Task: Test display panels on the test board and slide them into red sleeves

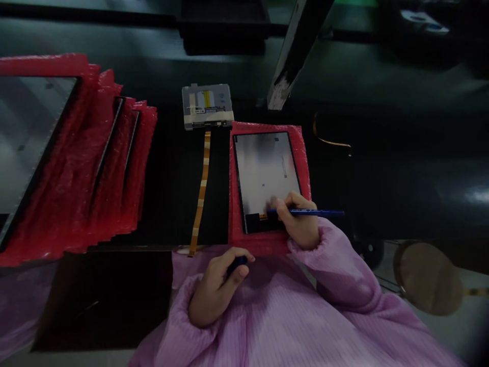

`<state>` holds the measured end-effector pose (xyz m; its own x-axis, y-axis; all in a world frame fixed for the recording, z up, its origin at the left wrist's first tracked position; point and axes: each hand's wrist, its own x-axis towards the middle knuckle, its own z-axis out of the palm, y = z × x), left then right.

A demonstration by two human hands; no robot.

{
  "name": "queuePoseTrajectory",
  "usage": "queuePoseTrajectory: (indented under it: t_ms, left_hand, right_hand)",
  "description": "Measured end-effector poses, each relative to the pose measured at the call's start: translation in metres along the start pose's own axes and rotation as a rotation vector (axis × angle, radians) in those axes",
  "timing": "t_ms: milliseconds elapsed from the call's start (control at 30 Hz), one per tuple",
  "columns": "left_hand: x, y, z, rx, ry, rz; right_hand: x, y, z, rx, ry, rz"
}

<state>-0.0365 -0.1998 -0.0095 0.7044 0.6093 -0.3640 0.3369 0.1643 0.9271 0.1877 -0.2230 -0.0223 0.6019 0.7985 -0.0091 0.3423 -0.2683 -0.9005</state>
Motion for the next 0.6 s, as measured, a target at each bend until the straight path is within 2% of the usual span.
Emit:
queuePoseTrajectory:
  t_ms: [133, 200, 300, 367, 433, 533, 600]
  left_hand:
    - [-0.001, -0.001, 0.001, -0.006, 0.005, -0.016]
    - [-0.002, -0.002, 0.001, -0.019, 0.005, -0.020]
    - [-0.001, -0.002, 0.002, -0.032, -0.027, 0.001]
    - [0.001, 0.001, 0.002, -0.035, -0.053, 0.046]
    - [0.002, 0.005, 0.002, -0.038, -0.056, 0.085]
    - [0.002, 0.008, 0.002, -0.037, -0.042, 0.119]
    - [0.003, 0.005, 0.004, -0.032, -0.039, 0.174]
  right_hand:
    - [-0.010, -0.001, -0.009, 0.191, 0.077, 0.035]
    - [-0.021, -0.008, -0.013, 0.373, -0.036, 0.061]
    - [-0.036, -0.023, -0.012, 0.546, -0.344, 0.063]
    - [-0.043, -0.031, -0.007, 0.569, -0.478, 0.049]
    - [-0.046, -0.035, -0.002, 0.552, -0.531, 0.041]
    - [-0.051, -0.034, 0.002, 0.424, -0.538, 0.006]
    - [-0.053, -0.029, 0.002, 0.296, -0.487, -0.035]
